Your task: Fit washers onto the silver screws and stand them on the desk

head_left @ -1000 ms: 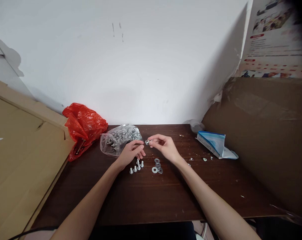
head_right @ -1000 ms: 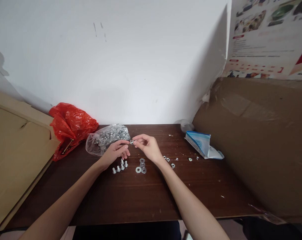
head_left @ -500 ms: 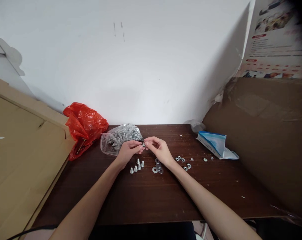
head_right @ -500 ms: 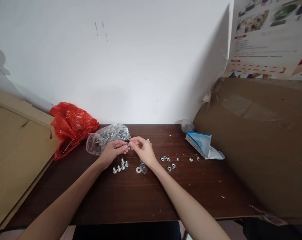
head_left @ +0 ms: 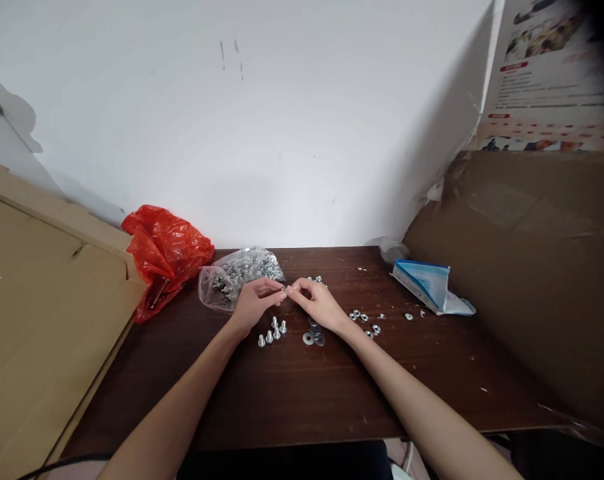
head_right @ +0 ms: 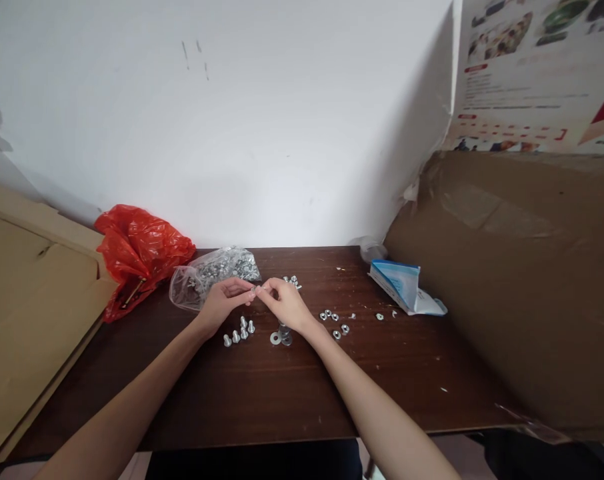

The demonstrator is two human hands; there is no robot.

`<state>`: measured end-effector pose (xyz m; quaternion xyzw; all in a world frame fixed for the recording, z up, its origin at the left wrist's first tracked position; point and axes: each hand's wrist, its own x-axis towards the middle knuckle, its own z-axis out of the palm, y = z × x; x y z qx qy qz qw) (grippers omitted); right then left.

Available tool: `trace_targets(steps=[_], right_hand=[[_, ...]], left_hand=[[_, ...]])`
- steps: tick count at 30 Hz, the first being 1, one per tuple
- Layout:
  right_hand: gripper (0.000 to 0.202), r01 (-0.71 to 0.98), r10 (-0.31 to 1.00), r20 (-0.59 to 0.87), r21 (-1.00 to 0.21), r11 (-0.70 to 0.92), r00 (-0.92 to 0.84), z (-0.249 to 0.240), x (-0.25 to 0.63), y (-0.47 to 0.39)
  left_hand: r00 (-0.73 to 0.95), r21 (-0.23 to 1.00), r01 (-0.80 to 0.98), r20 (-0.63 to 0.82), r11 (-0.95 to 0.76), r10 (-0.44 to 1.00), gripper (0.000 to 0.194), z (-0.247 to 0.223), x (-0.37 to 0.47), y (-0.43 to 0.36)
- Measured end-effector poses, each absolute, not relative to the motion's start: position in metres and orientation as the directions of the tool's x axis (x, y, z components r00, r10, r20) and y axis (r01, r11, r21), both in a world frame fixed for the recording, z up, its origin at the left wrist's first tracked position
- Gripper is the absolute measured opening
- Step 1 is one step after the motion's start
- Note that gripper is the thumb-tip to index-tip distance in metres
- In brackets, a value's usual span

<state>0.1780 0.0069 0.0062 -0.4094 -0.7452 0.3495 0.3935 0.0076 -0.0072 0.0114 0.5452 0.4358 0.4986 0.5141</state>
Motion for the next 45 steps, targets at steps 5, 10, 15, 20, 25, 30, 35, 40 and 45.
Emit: trace_targets(steps=[5,10,15,20,25,30,35,40,45], right_hand=[[0.023,0.178,0.911,0.287,-0.920,0.348,-0.294,0.0065,0.1794,0.0108],[0.042,0.338,0.927,0.243,-0.879,0.335,-0.287,0.0042,0.1782,0.0095],[0.048,0.348,0.924,0.189,-0.886,0.306,-0.333,0.0040,0.1785,0.0087],[0.039,0.330,0.898,0.223,-0.874,0.356,-0.378,0.0046,0.1810,0.0103],[0.028,0.258,0.889,0.286,-0.884,0.389,-0.358,0.0042,0.1825,0.0116],[0.043,0.366,0.887,0.245,-0.843,0.395,-0.392,0.0034,0.1810,0.0100],[0.039,0.323,0.886,0.257,-0.862,0.390,-0.386,0.0000,0.1805,0.0124],[0.033,0.341,0.894,0.272,-0.853,0.395,-0.355,0.0002,0.1797,0.0135],[0.021,0.191,0.878,0.301,-0.901,0.390,-0.373,-0.0007,0.1789,0.0148]], left_hand=[[0.107,0.994,-0.030,0.110,-0.108,0.988,0.022,0.0113,0.0076,-0.0062],[0.173,0.991,-0.005,0.130,-0.131,0.976,0.021,0.0091,0.0104,-0.0077],[0.252,0.988,0.010,0.145,-0.152,0.957,0.017,0.0104,0.0125,-0.0094],[0.218,0.989,-0.001,0.143,-0.146,0.965,0.018,0.0102,0.0100,-0.0078],[0.134,0.992,-0.025,0.126,-0.123,0.983,0.021,0.0084,0.0071,-0.0054],[0.178,0.992,-0.017,0.126,-0.124,0.976,0.022,0.0066,0.0099,-0.0058],[0.174,0.981,0.045,0.177,-0.187,0.969,0.021,0.0038,0.0085,-0.0044],[0.182,0.976,0.095,0.178,-0.197,0.967,0.019,0.0028,0.0070,-0.0033],[0.155,0.975,0.088,0.190,-0.206,0.969,0.019,0.0024,0.0070,-0.0028]])
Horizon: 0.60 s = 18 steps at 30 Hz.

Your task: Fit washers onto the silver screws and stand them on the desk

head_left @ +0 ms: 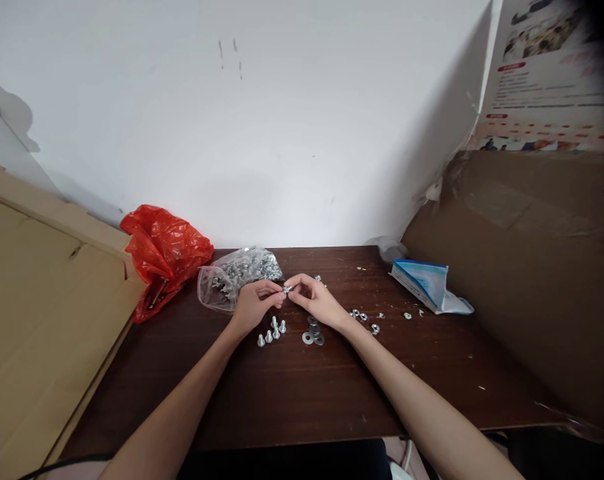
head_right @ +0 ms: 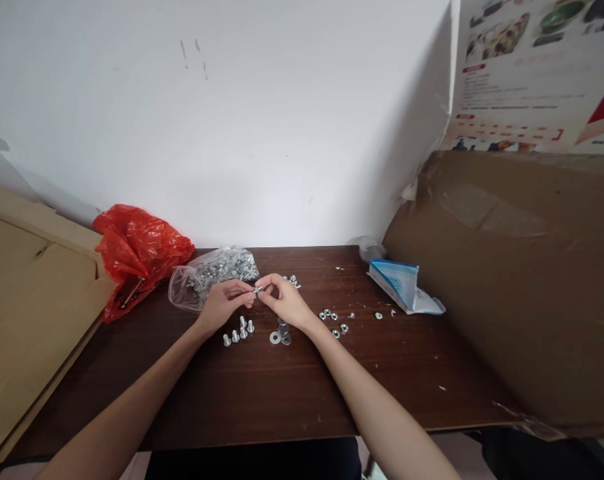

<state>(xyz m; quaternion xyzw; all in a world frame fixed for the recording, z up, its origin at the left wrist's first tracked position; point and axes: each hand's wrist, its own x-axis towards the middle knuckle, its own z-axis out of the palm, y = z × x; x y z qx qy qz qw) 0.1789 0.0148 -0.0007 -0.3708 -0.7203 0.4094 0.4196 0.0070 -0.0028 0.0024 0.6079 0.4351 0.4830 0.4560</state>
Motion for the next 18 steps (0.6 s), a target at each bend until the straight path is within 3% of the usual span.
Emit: trace_targets(steps=[3,8,10,14,16,18], right_hand=[[0.026,0.148,0.905,0.291,-0.926,0.348,-0.311,0.0004,0.1791,0.0146],[0.035,0.422,0.912,0.308,-0.814,0.399,-0.269,0.0032,0.1814,0.0124],[0.039,0.458,0.912,0.282,-0.796,0.396,-0.297,0.0033,0.1829,0.0127],[0.024,0.253,0.880,0.256,-0.892,0.375,-0.400,0.0039,0.1853,0.0148],[0.030,0.137,0.870,0.280,-0.922,0.361,-0.406,0.0048,0.1856,0.0152],[0.027,0.162,0.885,0.274,-0.921,0.354,-0.377,0.0052,0.1857,0.0151]], left_hand=[[0.156,0.975,0.094,0.187,-0.203,0.970,0.019,0.0011,0.0075,-0.0031],[0.205,0.974,0.074,0.196,-0.214,0.959,0.019,-0.0005,0.0085,-0.0045],[0.222,0.975,0.061,0.194,-0.212,0.956,0.019,-0.0004,0.0087,-0.0046],[0.204,0.978,0.030,0.195,-0.205,0.959,0.020,0.0005,0.0083,-0.0040],[0.186,0.979,0.016,0.196,-0.203,0.963,0.021,0.0013,0.0081,-0.0039],[0.183,0.980,0.016,0.193,-0.199,0.964,0.020,0.0019,0.0082,-0.0042]])
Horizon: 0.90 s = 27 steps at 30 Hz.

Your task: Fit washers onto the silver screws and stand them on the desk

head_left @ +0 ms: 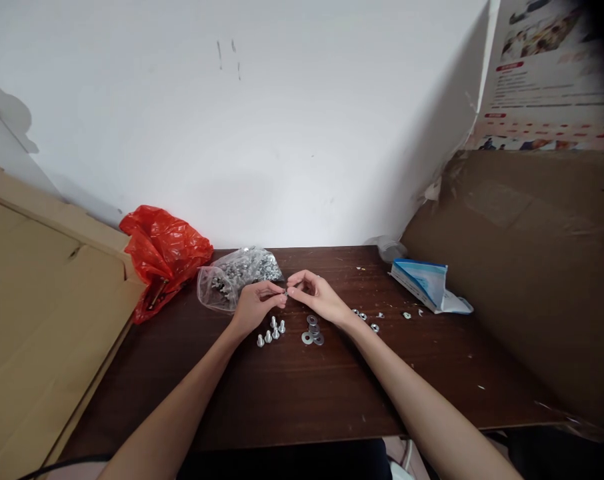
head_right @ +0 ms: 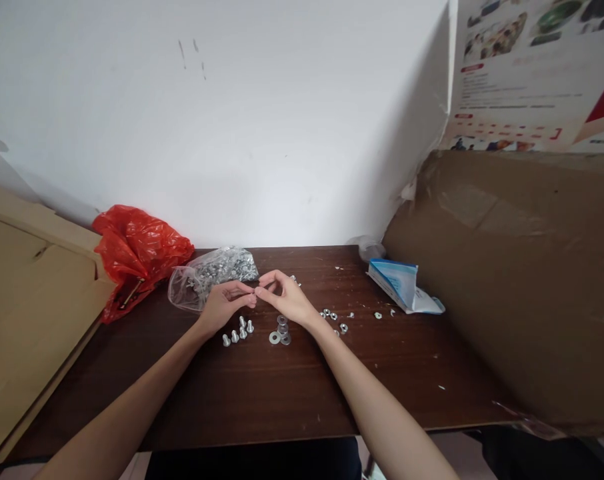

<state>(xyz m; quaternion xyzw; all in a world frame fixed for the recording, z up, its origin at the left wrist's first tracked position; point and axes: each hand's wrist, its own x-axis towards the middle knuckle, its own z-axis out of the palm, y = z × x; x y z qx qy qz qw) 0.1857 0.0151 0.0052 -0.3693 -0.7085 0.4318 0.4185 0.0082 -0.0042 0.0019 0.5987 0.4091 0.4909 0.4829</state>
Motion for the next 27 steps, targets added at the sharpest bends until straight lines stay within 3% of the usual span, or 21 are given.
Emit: trace_targets(steps=[3,6,8,12,17,27], right_hand=[[0.029,0.286,0.881,0.275,-0.872,0.397,-0.385,0.0047,0.1866,0.0151],[0.022,0.191,0.852,0.300,-0.892,0.410,-0.428,0.0041,0.1887,0.0158],[0.032,0.135,0.862,0.297,-0.915,0.379,-0.410,0.0043,0.1898,0.0164],[0.024,0.284,0.885,0.274,-0.875,0.392,-0.377,0.0054,0.1901,0.0163],[0.027,0.199,0.870,0.270,-0.905,0.375,-0.413,0.0061,0.1904,0.0154],[0.020,0.310,0.859,0.265,-0.853,0.420,-0.437,0.0040,0.1924,0.0155]], left_hand=[[0.200,0.979,0.032,0.190,-0.201,0.961,0.019,0.0024,0.0084,-0.0045],[0.194,0.979,0.020,0.193,-0.201,0.962,0.021,0.0021,0.0083,-0.0040],[0.185,0.980,0.015,0.194,-0.200,0.963,0.021,0.0015,0.0083,-0.0036],[0.192,0.978,0.034,0.197,-0.207,0.961,0.021,0.0002,0.0084,-0.0034],[0.186,0.979,0.051,0.187,-0.200,0.965,0.021,-0.0005,0.0079,-0.0032],[0.197,0.980,0.024,0.189,-0.197,0.962,0.023,-0.0012,0.0077,-0.0022]])
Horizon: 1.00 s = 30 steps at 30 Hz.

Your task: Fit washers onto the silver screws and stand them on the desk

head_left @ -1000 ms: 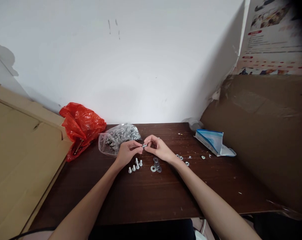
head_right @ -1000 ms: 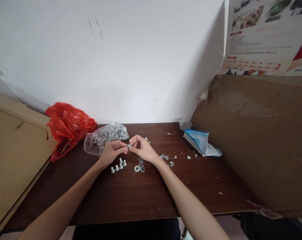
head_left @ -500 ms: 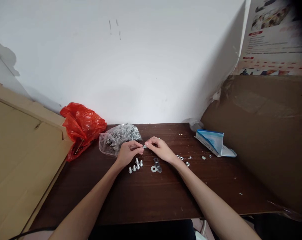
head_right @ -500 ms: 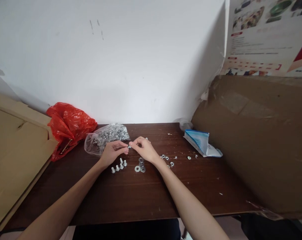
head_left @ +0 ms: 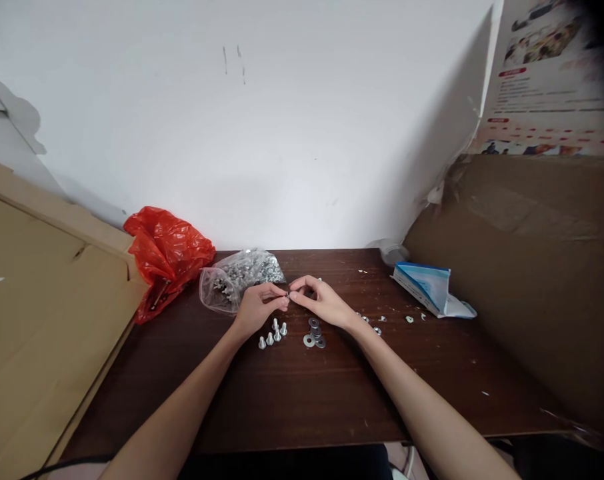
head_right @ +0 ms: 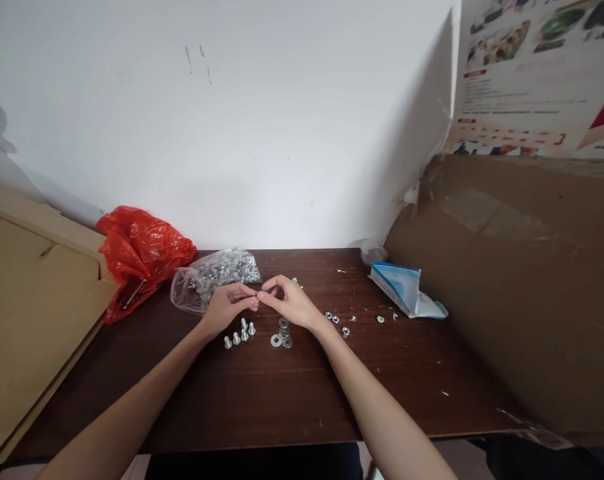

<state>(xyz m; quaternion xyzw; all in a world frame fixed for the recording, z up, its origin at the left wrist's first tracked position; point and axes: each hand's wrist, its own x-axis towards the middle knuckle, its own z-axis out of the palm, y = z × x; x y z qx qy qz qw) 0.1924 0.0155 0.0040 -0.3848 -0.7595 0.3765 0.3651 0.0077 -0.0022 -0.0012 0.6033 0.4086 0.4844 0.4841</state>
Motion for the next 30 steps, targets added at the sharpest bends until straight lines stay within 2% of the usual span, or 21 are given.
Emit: trace_targets(steps=[4,6,12,15,17,20,22,24,28,30], right_hand=[[0.015,0.274,0.814,0.309,-0.832,0.482,-0.491,0.0064,0.1931,0.0147],[0.025,0.274,0.828,0.287,-0.848,0.454,-0.482,0.0069,0.1931,0.0148],[0.016,0.263,0.824,0.320,-0.839,0.476,-0.468,0.0054,0.1911,0.0149],[0.031,0.203,0.845,0.294,-0.887,0.415,-0.446,0.0044,0.1908,0.0150],[0.024,0.237,0.861,0.287,-0.881,0.410,-0.420,0.0032,0.1909,0.0160],[0.026,0.309,0.858,0.279,-0.848,0.430,-0.431,0.0008,0.1913,0.0181],[0.021,0.247,0.838,0.282,-0.869,0.429,-0.467,-0.0006,0.1915,0.0189],[0.028,0.157,0.837,0.274,-0.909,0.386,-0.473,-0.0012,0.1915,0.0187],[0.026,0.172,0.859,0.166,-0.945,0.279,-0.484,-0.0013,0.1909,0.0173],[0.024,0.120,0.843,0.185,-0.952,0.281,-0.505,-0.0014,0.1908,0.0170]], left_hand=[[0.194,0.981,0.017,0.184,-0.191,0.964,0.023,-0.0007,0.0082,-0.0028],[0.187,0.980,0.024,0.188,-0.196,0.964,0.023,-0.0004,0.0083,-0.0029],[0.191,0.981,0.039,0.180,-0.191,0.965,0.023,-0.0011,0.0082,-0.0024],[0.188,0.981,0.032,0.180,-0.189,0.966,0.022,-0.0018,0.0082,-0.0024],[0.189,0.982,0.027,0.178,-0.187,0.966,0.021,-0.0018,0.0084,-0.0025],[0.188,0.983,0.023,0.175,-0.182,0.966,0.022,-0.0011,0.0088,-0.0026],[0.184,0.983,0.020,0.176,-0.183,0.967,0.022,-0.0006,0.0090,-0.0025],[0.183,0.983,0.015,0.179,-0.185,0.967,0.023,-0.0006,0.0089,-0.0023],[0.187,0.983,0.011,0.180,-0.185,0.966,0.023,-0.0016,0.0085,-0.0020],[0.183,0.981,0.018,0.185,-0.191,0.966,0.022,-0.0020,0.0084,-0.0019]])
